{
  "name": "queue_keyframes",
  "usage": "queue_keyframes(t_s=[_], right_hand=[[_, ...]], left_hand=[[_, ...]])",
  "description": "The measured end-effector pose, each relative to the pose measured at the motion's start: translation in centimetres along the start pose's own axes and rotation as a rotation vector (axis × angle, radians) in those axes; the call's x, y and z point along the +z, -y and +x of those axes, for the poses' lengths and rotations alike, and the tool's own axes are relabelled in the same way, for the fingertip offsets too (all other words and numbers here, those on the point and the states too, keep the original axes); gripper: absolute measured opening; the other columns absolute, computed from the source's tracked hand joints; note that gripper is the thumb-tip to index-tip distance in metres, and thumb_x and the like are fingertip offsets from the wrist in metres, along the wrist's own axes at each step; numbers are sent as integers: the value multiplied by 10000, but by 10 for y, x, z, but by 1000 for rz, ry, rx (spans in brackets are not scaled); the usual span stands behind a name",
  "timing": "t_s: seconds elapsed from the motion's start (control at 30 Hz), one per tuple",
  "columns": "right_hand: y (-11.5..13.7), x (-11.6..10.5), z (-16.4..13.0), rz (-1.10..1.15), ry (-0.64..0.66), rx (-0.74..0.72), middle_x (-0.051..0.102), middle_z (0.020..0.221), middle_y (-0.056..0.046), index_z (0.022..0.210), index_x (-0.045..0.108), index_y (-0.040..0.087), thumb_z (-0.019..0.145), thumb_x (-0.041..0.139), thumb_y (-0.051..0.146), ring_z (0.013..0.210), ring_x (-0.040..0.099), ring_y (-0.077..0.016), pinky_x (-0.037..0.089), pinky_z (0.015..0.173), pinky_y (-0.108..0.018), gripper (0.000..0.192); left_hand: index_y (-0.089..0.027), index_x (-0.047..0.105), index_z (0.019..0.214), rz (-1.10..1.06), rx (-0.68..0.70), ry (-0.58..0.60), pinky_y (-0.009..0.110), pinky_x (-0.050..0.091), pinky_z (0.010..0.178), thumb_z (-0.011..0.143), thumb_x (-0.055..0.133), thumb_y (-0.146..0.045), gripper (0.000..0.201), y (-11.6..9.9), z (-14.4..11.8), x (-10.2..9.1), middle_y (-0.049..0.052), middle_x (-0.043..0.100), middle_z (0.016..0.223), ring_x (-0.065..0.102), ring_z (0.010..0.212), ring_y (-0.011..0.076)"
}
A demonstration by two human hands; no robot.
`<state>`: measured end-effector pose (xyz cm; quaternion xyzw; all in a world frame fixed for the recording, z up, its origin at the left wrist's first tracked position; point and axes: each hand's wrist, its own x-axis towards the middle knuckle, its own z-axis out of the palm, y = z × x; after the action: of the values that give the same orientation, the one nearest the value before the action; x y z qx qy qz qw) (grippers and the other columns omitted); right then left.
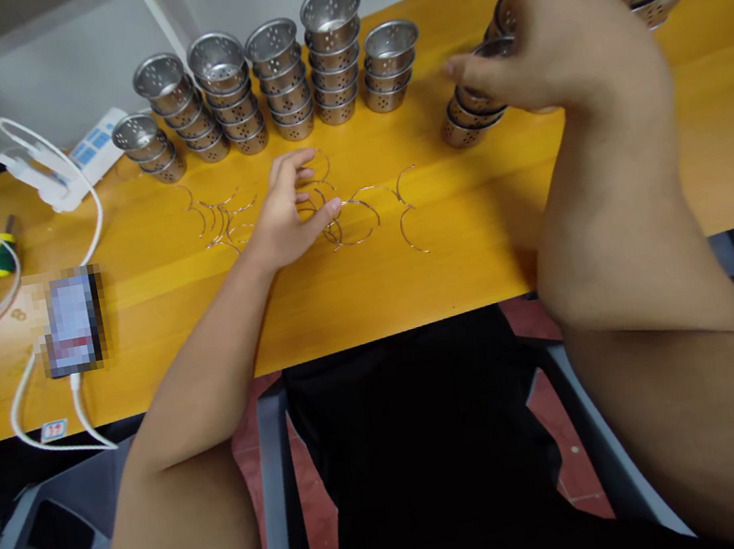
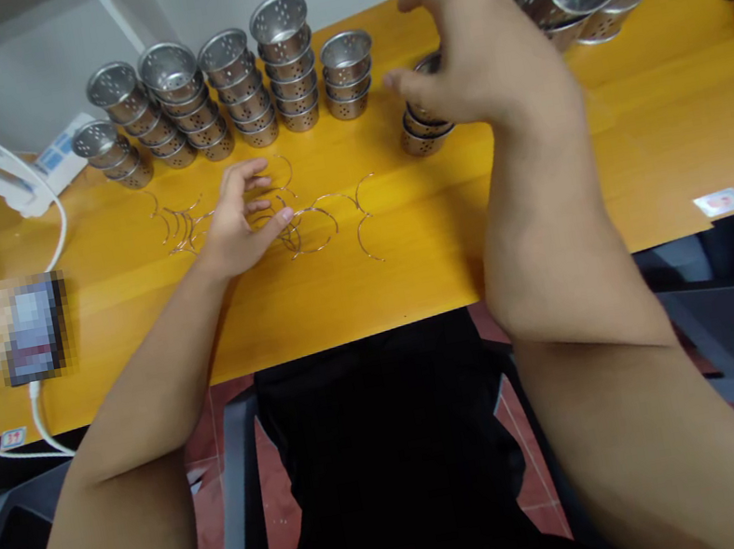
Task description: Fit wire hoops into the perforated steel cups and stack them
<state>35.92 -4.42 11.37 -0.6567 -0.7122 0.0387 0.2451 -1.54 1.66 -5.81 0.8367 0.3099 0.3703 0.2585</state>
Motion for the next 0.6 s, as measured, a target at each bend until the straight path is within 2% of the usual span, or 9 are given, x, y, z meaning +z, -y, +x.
queue_keyframes(t_s=[0.07, 0.1, 0.2, 0.27, 0.37, 0.43, 0.53, 0.6], right_hand=[[5, 10, 1, 76, -96, -170, 639, 1699, -351, 1695, 728, -57, 1088, 895, 94, 1646, 677, -455, 494, 1448, -499, 647], [8, 17, 2, 105, -97, -240, 665, 1675, -342, 1661, 755, -37, 1104, 858, 119, 1624, 686, -435, 506, 1433, -501, 587], [16, 41, 8, 198, -12, -356, 672, 1682, -284, 1579, 769, 136, 1138, 746, 201, 1607, 669, -369, 531, 1396, -503, 446], [19, 58, 15, 271, 6, -331, 625, 1738, -244, 1570, 689, 233, 1124, 695, 202, 1625, 635, -340, 521, 1395, -507, 447], [18, 83, 29, 340, -48, -180, 568, 1826, -170, 1658, 571, 317, 1106, 698, 244, 1634, 577, -343, 442, 1454, -524, 571], [14, 97, 38, 334, -64, -73, 573, 1842, -116, 1690, 562, 367, 1115, 727, 315, 1623, 553, -361, 418, 1472, -536, 600], [10, 113, 47, 281, -45, -2, 588, 1839, -111, 1724, 598, 335, 1120, 764, 380, 1598, 578, -387, 468, 1432, -560, 627], [10, 118, 48, 221, -35, 10, 539, 1868, -176, 1766, 588, 235, 1122, 740, 314, 1602, 608, -410, 493, 1409, -585, 666]], left_hand=[[-370, 539, 1750, -11, -1, -4, 443, 724, 1106, 1039, 922, -653, 855, -1, 0, 0, 145, 605, 1770, 744, 1514, 339], [-368, 548, 1743, -20, -5, -8, 445, 721, 1112, 1040, 920, -663, 848, -2, 0, 1, 145, 607, 1771, 746, 1510, 337], [-361, 571, 1731, -43, -21, -24, 463, 716, 1134, 1037, 927, -692, 848, -3, 0, 2, 149, 604, 1785, 742, 1514, 346], [-358, 571, 1734, -46, -27, -32, 475, 718, 1139, 1023, 946, -699, 873, -4, 1, 3, 153, 601, 1793, 739, 1525, 359], [-357, 563, 1736, -40, -20, -19, 470, 728, 1119, 1014, 959, -683, 885, -4, 1, 2, 155, 605, 1786, 745, 1530, 364], [-354, 556, 1738, -34, -13, -6, 466, 729, 1117, 1028, 942, -661, 864, -5, 1, 2, 156, 604, 1780, 750, 1530, 358], [-352, 551, 1744, -19, -19, -8, 468, 723, 1136, 1056, 909, -636, 827, -10, 0, 1, 159, 595, 1790, 745, 1542, 350], [-354, 552, 1743, -6, -26, -5, 465, 722, 1138, 1065, 898, -620, 807, -12, 0, 1, 156, 599, 1790, 745, 1538, 345]])
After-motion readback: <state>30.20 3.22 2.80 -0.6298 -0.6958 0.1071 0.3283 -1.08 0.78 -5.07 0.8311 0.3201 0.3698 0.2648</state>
